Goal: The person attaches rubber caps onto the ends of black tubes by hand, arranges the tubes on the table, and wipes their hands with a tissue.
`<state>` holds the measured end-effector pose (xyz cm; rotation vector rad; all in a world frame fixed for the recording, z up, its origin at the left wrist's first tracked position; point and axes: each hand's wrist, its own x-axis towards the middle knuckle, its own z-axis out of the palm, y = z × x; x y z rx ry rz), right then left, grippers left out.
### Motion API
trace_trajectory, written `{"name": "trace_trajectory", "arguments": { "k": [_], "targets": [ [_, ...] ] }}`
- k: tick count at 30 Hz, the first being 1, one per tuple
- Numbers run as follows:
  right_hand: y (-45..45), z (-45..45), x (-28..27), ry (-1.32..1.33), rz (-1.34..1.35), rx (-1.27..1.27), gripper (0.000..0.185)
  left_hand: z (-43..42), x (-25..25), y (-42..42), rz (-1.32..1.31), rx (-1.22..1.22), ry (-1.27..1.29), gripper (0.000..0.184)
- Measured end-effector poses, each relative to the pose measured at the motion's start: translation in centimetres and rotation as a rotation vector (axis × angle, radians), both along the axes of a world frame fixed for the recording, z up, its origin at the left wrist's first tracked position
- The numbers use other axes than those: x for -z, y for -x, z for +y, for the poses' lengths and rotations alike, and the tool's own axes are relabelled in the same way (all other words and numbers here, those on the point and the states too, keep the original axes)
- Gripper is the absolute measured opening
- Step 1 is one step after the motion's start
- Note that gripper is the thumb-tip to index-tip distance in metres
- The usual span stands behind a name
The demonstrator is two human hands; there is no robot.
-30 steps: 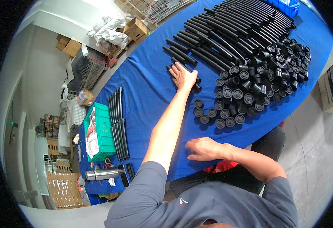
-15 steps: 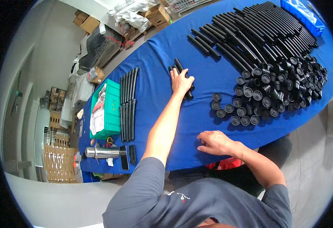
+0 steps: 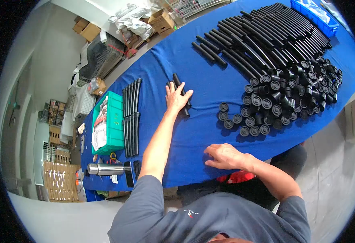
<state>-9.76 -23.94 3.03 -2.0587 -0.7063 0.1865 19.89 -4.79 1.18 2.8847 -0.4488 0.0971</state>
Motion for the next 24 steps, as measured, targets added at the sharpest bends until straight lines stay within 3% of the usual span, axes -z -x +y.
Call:
{"name": "trace_trajectory", "arguments": {
  "k": [6,10,12,15,24],
  "targets": [
    [0.0,0.2,0.5,0.003,-0.023,0.012,0.037,-2.9,-1.8,-4.3,-0.204,0.08,0.052,0.082],
    [0.1,-0.1,0.0,0.019,-0.013,-0.004,0.036,-11.0,-3.3,-6.1,-0.121,0.312,0.176,0.104],
    [0.0,0.0,0.4,-0.001,-0.008,0.002,0.035,-14.9,-3.3,-6.7,-0.019,0.367,0.093,0.13],
    [-0.2,-0.1,0.6,-0.017,-0.01,0.002,0.035,-18.4,-2.1,-8.0,0.039,0.401,-0.019,0.141],
    [0.2,0.2,0.6,-0.058,-0.01,0.026,0.032,-18.6,-0.6,-12.8,0.061,0.372,0.086,0.127]
  ]
}}
